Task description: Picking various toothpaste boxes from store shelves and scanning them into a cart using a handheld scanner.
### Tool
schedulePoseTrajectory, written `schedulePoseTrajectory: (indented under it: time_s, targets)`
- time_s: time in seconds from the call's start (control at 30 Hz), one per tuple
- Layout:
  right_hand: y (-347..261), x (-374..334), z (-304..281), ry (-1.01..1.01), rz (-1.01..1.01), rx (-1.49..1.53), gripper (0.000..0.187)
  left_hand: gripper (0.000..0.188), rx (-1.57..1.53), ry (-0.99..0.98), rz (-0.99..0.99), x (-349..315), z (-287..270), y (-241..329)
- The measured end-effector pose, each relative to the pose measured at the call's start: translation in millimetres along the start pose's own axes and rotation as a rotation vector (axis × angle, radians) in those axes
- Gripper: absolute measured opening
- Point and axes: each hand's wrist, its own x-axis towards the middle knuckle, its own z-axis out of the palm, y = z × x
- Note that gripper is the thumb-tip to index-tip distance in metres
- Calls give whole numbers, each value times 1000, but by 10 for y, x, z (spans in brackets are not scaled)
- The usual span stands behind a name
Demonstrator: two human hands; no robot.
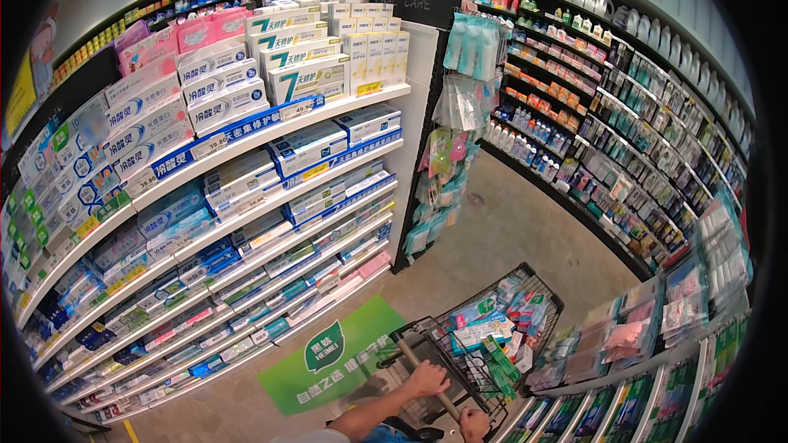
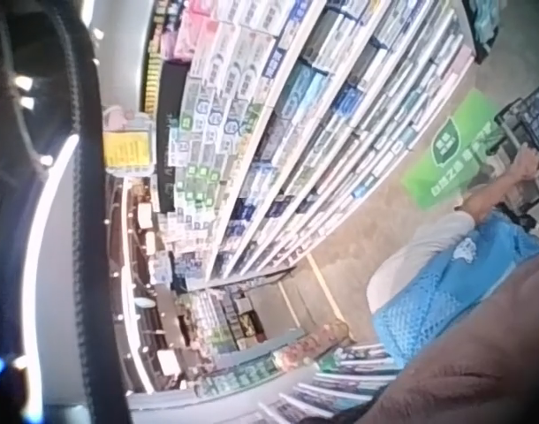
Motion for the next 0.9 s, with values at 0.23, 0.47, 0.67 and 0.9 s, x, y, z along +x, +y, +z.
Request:
schedulePoseTrajectory:
  time_s: [0.23, 0.47, 0.67, 0.9]
  targets:
    - [72, 271, -108, 35, -18, -49, 39, 36, -8, -67, -18, 267, 73, 14]
    - [-20, 430, -306, 62, -44, -88, 56, 38, -80, -28, 5, 359, -27, 41]
    - [-49, 524, -339, 76, -68, -85, 57, 57, -31, -168, 58, 232, -128, 26]
    - [308, 673, 6, 95, -150, -16, 47, 67, -357, -117, 5, -84, -310, -102]
